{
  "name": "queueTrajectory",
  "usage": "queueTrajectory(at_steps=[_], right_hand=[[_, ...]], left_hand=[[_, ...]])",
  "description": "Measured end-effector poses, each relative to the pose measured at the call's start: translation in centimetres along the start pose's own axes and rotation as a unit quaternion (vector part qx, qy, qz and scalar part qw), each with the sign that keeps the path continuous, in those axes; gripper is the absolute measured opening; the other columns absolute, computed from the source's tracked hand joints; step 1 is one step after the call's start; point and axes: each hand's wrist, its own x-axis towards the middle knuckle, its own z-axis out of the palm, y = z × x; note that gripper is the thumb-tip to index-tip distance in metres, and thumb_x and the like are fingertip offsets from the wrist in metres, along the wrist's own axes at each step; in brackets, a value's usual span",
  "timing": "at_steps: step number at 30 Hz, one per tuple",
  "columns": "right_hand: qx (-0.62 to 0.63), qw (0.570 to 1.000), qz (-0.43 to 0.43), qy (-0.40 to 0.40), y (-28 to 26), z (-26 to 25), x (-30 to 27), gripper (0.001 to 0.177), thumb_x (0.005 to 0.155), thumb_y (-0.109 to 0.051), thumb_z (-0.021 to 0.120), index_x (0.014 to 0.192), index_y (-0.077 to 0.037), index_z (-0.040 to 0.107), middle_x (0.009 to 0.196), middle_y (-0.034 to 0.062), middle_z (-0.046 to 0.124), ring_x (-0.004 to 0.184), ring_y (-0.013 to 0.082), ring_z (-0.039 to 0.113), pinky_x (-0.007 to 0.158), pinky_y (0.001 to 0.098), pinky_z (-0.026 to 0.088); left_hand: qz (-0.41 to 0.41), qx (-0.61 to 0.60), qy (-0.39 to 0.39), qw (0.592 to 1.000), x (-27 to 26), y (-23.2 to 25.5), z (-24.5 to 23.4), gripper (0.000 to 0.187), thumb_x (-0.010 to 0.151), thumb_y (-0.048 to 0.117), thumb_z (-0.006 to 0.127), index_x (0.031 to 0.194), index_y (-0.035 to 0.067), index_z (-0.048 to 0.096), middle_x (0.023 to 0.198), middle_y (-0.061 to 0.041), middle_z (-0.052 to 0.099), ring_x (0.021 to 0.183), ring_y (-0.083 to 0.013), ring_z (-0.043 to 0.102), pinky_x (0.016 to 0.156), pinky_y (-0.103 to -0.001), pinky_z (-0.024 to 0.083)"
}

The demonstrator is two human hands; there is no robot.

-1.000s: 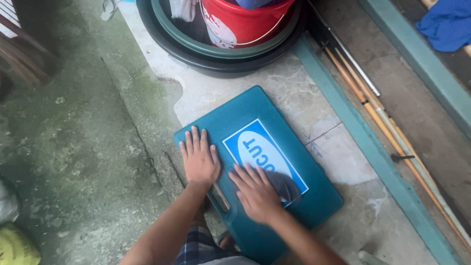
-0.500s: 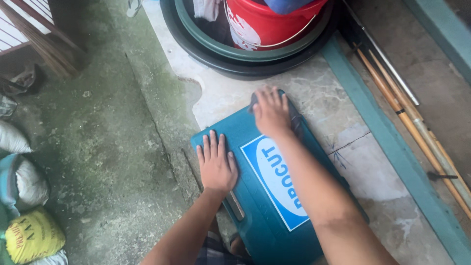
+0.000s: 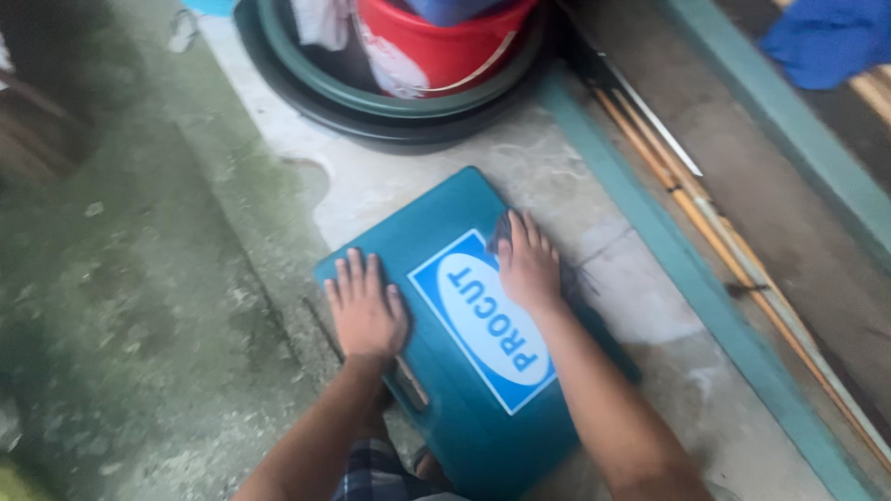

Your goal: The person closes a teal toolbox, sprays its exterior with a cleaning solution, and wipes it down with a cloth. They then flip the toolbox over and repeat the spraying and wiping on the other side. Finally, they place the cleaned toolbox on top of a stack of other containers.

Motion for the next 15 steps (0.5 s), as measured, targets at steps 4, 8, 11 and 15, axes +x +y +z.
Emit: queueTrajectory(at_steps=[4, 8, 11, 15], right_hand=[[-0.013, 0.996, 0.084, 0.011, 3.2, -2.1, -7.1, 0.055, 0.099, -0.035, 0.051, 0.148, -0.011, 0.046, 0.141, 0.0204, 0.057, 0.127, 0.0427, 0.053, 0.104, 0.0574, 0.040], [-0.029, 0.987, 0.157, 0.034, 5.3, -4.0, -10.7, 0.048, 0.096, -0.035, 0.053, 0.137, -0.009, 0.053, 0.130, 0.0212, 0.063, 0.121, 0.0417, 0.057, 0.102, 0.0565, 0.042], [-0.036, 0.973, 0.225, 0.027, 4.9, -3.4, -9.4, 0.037, 0.095, -0.035, 0.052, 0.121, -0.009, 0.060, 0.120, 0.0207, 0.068, 0.114, 0.0429, 0.061, 0.100, 0.0556, 0.045], [0.027, 0.961, 0.274, -0.014, 4.2, -1.6, -4.6, 0.039, 0.101, -0.041, 0.042, 0.114, -0.009, 0.062, 0.112, 0.0233, 0.071, 0.107, 0.0464, 0.065, 0.093, 0.0583, 0.048]], left_hand=[[-0.008, -0.007, -0.003, 1.000, 0.0, -0.1, 0.1, 0.064, 0.096, 0.033, 0.048, 0.152, 0.004, 0.044, 0.166, -0.021, 0.030, 0.154, -0.0401, 0.021, 0.124, -0.057, 0.010], [-0.007, -0.018, -0.003, 1.000, -0.1, 0.2, 0.1, 0.064, 0.097, 0.034, 0.047, 0.153, 0.004, 0.043, 0.166, -0.021, 0.028, 0.155, -0.0403, 0.019, 0.124, -0.057, 0.009], [-0.008, -0.009, -0.008, 1.000, -0.1, 0.2, -0.1, 0.064, 0.097, 0.034, 0.046, 0.153, 0.004, 0.042, 0.167, -0.021, 0.028, 0.155, -0.0398, 0.019, 0.125, -0.056, 0.008], [-0.017, -0.003, -0.021, 1.000, 0.0, 0.3, -0.1, 0.065, 0.096, 0.035, 0.046, 0.153, 0.003, 0.041, 0.166, -0.021, 0.026, 0.155, -0.0395, 0.017, 0.124, -0.056, 0.007]])
